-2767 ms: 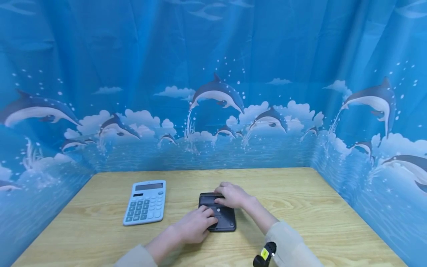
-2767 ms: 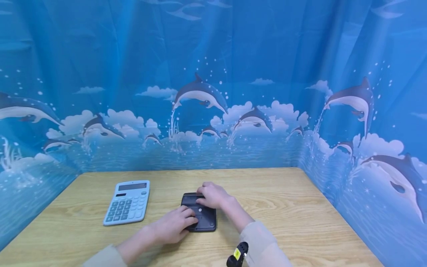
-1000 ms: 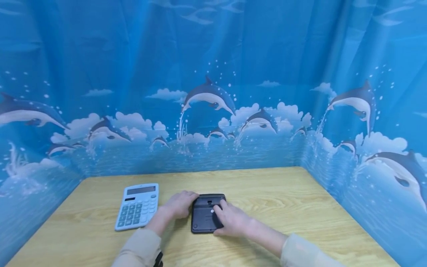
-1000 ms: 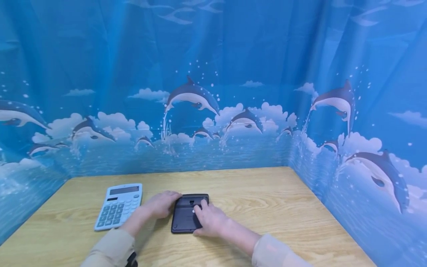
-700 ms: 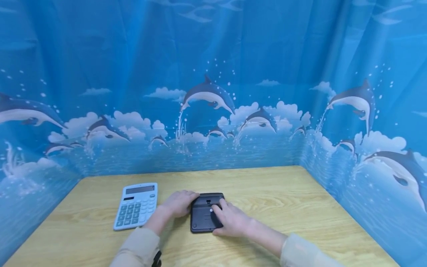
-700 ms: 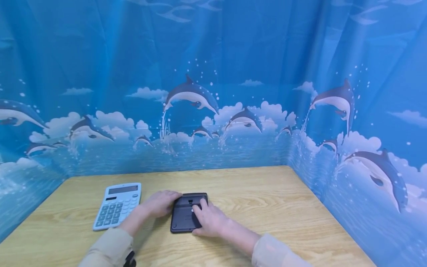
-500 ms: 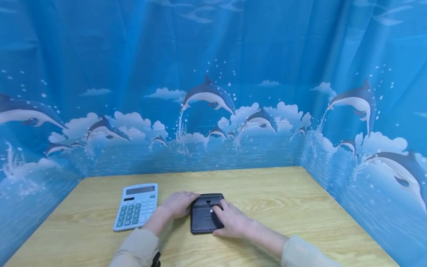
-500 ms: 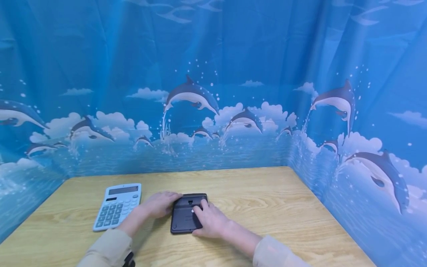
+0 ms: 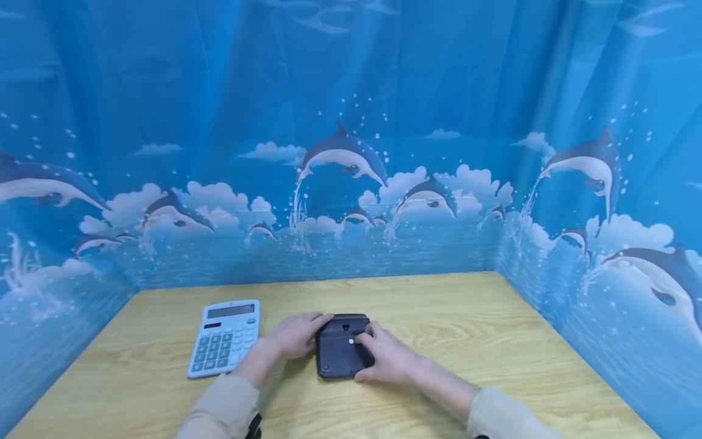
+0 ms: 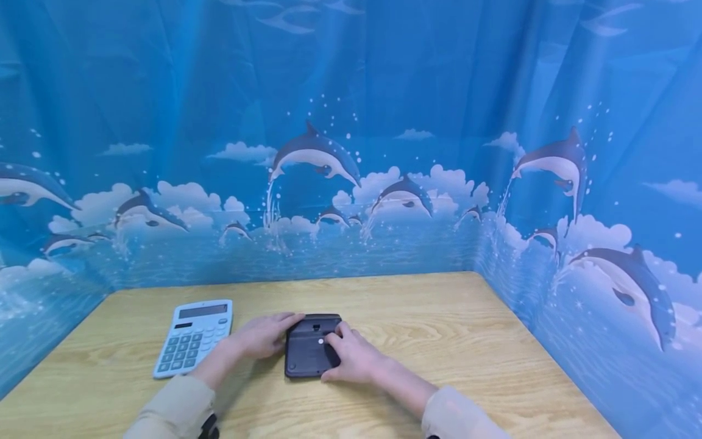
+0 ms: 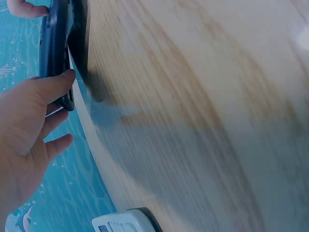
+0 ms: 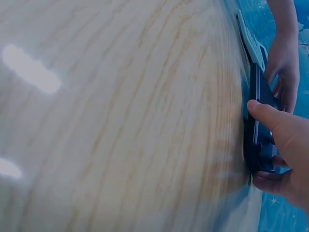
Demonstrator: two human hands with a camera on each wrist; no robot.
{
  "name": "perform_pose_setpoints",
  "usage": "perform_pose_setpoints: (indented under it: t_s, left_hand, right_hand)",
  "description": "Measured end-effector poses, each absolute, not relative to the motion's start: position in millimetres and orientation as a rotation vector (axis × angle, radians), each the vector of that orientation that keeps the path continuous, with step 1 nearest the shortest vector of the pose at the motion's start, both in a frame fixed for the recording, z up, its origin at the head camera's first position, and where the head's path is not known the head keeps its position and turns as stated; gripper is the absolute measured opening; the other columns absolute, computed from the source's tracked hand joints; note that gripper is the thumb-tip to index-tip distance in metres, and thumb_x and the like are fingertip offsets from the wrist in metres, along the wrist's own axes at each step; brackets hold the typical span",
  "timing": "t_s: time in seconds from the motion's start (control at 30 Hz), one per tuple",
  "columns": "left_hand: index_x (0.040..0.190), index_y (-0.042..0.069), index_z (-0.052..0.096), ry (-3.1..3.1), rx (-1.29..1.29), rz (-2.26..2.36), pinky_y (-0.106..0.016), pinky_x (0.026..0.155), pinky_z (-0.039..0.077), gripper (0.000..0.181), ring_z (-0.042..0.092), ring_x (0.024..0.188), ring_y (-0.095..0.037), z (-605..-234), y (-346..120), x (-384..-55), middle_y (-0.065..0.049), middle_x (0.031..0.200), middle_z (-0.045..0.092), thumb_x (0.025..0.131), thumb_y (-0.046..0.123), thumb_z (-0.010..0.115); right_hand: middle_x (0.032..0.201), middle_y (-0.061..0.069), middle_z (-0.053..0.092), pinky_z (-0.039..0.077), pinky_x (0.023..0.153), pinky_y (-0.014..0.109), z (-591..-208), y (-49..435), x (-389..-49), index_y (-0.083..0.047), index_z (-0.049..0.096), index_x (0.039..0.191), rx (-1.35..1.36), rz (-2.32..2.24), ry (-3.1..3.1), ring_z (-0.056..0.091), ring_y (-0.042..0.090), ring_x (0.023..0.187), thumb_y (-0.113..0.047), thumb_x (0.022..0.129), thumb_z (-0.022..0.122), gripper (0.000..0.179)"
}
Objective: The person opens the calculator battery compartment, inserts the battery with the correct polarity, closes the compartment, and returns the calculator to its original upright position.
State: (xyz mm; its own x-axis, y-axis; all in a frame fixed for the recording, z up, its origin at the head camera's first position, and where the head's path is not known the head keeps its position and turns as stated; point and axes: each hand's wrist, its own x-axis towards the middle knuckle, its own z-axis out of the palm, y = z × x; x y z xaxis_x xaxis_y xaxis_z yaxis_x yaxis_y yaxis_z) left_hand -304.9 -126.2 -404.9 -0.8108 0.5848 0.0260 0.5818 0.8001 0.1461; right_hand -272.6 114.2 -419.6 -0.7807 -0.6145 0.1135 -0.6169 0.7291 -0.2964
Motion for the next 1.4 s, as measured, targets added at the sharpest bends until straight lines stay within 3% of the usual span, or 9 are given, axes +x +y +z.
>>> perform_pose_setpoints:
  t_s: [0.27, 0.6, 0.87, 1.13, 1.4]
  left_hand:
    - [0.144, 0.018, 0.034, 2.979, 1.118, 0.123, -0.047, 0.098, 0.039, 0.061, 0.045, 0.121, -0.032, -403.7, -125.1, -304.5, -0.017, 0.137, 0.042, 0.089, 0.020, 0.061]
    - [0.144, 0.019, 0.033, 2.997, 1.088, 0.097, -0.047, 0.099, 0.038, 0.060, 0.041, 0.125, -0.031, -398.9, -120.1, -300.8, -0.016, 0.139, 0.040, 0.090, 0.023, 0.060]
    - [0.143, 0.017, 0.035, 3.022, 1.077, 0.145, -0.046, 0.099, 0.038, 0.058, 0.041, 0.125, -0.032, -398.6, -118.4, -300.0, -0.018, 0.139, 0.040, 0.091, 0.023, 0.059]
    - [0.141, 0.017, 0.039, 3.051, 1.062, 0.192, -0.048, 0.096, 0.041, 0.056, 0.046, 0.120, -0.033, -399.6, -117.9, -298.7, -0.017, 0.134, 0.045, 0.090, 0.025, 0.060]
    - [0.140, 0.015, 0.039, 3.058, 1.040, 0.233, -0.045, 0.093, 0.043, 0.057, 0.051, 0.112, -0.030, -399.0, -114.7, -298.2, -0.014, 0.125, 0.051, 0.089, 0.027, 0.061]
  right_hand:
    - [0.113, 0.007, 0.039, 0.046, 0.088, 0.037, -416.5, 122.8, -272.1, -0.006, 0.050, 0.125, 1.039, 0.652, -2.928, 0.050, 0.023, 0.102, -0.036, 0.076, 0.074, 0.063]
    - [0.115, 0.017, 0.041, 0.049, 0.083, 0.037, -418.9, 116.3, -267.8, 0.001, 0.044, 0.131, 1.025, 0.349, -2.894, 0.051, 0.029, 0.098, -0.040, 0.078, 0.072, 0.073]
    - [0.105, 0.017, 0.055, 0.050, 0.082, 0.037, -414.5, 106.9, -263.5, 0.005, 0.054, 0.120, 1.015, -0.061, -2.712, 0.057, 0.028, 0.094, -0.046, 0.076, 0.071, 0.069]
    - [0.090, 0.007, 0.063, 0.051, 0.060, 0.030, -412.1, 94.6, -259.1, -0.003, 0.065, 0.106, 1.007, -0.338, -2.490, 0.059, 0.019, 0.077, -0.056, 0.077, 0.064, 0.061]
    - [0.072, 0.001, 0.059, 0.048, 0.048, 0.027, -411.2, 86.0, -256.8, -0.010, 0.063, 0.084, 1.056, -0.365, -2.182, 0.054, 0.015, 0.062, -0.047, 0.078, 0.065, 0.038]
